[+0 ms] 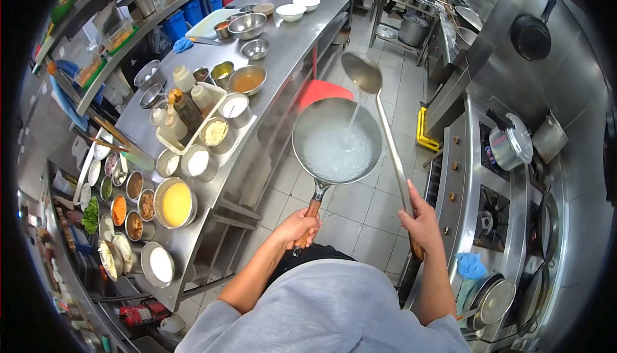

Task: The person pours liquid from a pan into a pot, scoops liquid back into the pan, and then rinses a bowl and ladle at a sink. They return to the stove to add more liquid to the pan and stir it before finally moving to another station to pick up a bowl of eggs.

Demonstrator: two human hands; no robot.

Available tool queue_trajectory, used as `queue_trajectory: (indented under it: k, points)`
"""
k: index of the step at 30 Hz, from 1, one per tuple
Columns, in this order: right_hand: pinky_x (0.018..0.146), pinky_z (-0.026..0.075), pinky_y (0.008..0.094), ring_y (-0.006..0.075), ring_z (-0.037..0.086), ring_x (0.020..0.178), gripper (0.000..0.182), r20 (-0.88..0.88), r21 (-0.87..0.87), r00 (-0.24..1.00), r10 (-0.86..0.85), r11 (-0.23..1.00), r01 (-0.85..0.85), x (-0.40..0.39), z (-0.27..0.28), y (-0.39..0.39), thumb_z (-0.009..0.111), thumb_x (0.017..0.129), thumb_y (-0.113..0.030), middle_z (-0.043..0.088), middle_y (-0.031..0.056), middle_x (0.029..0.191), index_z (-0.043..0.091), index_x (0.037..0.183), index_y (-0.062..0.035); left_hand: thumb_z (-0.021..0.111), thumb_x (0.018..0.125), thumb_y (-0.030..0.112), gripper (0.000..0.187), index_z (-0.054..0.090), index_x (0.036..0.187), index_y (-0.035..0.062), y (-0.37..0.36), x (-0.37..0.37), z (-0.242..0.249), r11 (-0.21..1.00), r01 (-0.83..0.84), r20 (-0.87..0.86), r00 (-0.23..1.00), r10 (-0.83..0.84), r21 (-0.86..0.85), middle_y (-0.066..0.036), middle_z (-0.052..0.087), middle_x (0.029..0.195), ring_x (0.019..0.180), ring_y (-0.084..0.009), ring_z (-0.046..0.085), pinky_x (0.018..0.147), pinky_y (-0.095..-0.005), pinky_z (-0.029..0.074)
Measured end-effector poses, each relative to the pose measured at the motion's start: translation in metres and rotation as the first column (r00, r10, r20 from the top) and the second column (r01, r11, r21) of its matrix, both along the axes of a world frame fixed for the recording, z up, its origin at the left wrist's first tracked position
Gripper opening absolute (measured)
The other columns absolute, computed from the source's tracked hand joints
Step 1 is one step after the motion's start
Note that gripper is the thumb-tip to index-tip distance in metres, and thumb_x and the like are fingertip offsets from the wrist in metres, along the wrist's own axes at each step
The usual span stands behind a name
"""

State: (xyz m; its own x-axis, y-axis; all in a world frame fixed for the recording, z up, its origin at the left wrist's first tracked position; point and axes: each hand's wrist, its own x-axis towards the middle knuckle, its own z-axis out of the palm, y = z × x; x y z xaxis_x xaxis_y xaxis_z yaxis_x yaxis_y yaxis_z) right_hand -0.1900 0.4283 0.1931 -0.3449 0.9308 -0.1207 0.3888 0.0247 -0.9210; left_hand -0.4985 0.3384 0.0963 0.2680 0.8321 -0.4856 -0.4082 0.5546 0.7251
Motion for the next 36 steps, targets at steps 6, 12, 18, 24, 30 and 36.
queue_trajectory:
  k: [6, 12, 18, 24, 30, 36]
  points:
    - [0.086, 0.047, 0.0386, 0.0366, 0.062, 0.094, 0.072, 0.409, 0.051, 0.911, 0.056, 0.995, -0.084, -0.015, -0.009, 0.073, 0.067, 0.079, -0.014, 0.063, 0.0228, 0.100, 0.040, 0.146, -0.0158, 0.058, 0.089, 0.008, 0.016, 0.042, 0.084, 0.0103, 0.087, -0.010, -0.001, 0.999, -0.046, -0.044, 0.998, 0.045, -0.018, 0.000, 0.048, 0.062, 0.043, -0.0104, 0.049, 0.039, -0.0250, 0.043]
    - [0.058, 0.050, 0.0327, 0.0223, 0.063, 0.061, 0.069, 0.249, -0.265, 0.952, 0.181, 0.958, -0.112, -0.038, -0.021, 0.147, 0.061, 0.080, -0.005, 0.062, 0.0124, 0.078, 0.038, 0.146, -0.0067, 0.059, 0.086, 0.008, 0.014, 0.045, 0.085, 0.0083, 0.174, -0.041, 0.001, 0.997, -0.071, -0.167, 0.983, 0.072, 0.010, -0.001, 0.048, 0.063, 0.043, -0.0098, 0.049, 0.038, -0.0251, 0.042]
    - [0.048, 0.044, 0.0250, 0.0139, 0.055, 0.050, 0.066, -0.298, -0.649, 0.955, 0.020, 0.729, -0.218, -0.099, 0.018, 0.230, 0.059, 0.080, 0.003, 0.056, 0.0045, 0.072, 0.040, 0.143, 0.0001, 0.054, 0.085, 0.012, 0.010, 0.047, 0.089, 0.0067, 0.249, -0.084, 0.011, 0.996, -0.082, -0.109, 0.991, 0.080, -0.018, 0.000, 0.048, 0.065, 0.045, -0.0103, 0.049, 0.039, -0.0269, 0.042]
    - [0.054, 0.046, 0.0244, 0.0104, 0.055, 0.058, 0.071, -0.240, -0.509, 0.943, 0.230, 0.797, -0.324, -0.156, 0.003, 0.310, 0.060, 0.082, 0.003, 0.056, 0.0031, 0.076, 0.032, 0.148, -0.0024, 0.058, 0.086, 0.012, 0.014, 0.045, 0.088, 0.0062, 0.294, -0.125, 0.038, 0.985, -0.174, -0.055, 0.983, 0.174, 0.020, 0.000, 0.047, 0.064, 0.043, -0.0097, 0.049, 0.039, -0.0252, 0.043]
    - [0.057, 0.047, 0.0226, 0.0070, 0.052, 0.066, 0.075, -0.051, -0.207, 0.913, 0.405, 0.890, -0.407, -0.228, -0.009, 0.398, 0.059, 0.082, 0.005, 0.053, -0.0002, 0.082, 0.031, 0.150, -0.0061, 0.059, 0.087, 0.009, 0.017, 0.043, 0.090, 0.0078, 0.329, -0.169, 0.056, 0.933, -0.358, -0.113, 0.927, 0.358, 0.022, -0.001, 0.047, 0.064, 0.043, -0.0102, 0.049, 0.039, -0.0258, 0.043]
    - [0.057, 0.044, 0.0209, 0.0048, 0.048, 0.065, 0.076, -0.187, -0.187, 0.822, 0.537, 0.803, -0.567, -0.299, -0.010, 0.502, 0.059, 0.081, 0.006, 0.052, -0.0020, 0.083, 0.030, 0.151, -0.0080, 0.058, 0.086, 0.004, 0.016, 0.043, 0.091, 0.0067, 0.362, -0.208, 0.069, 0.789, -0.613, -0.200, 0.770, 0.606, 0.033, -0.001, 0.047, 0.062, 0.041, -0.0108, 0.049, 0.039, -0.0259, 0.044]
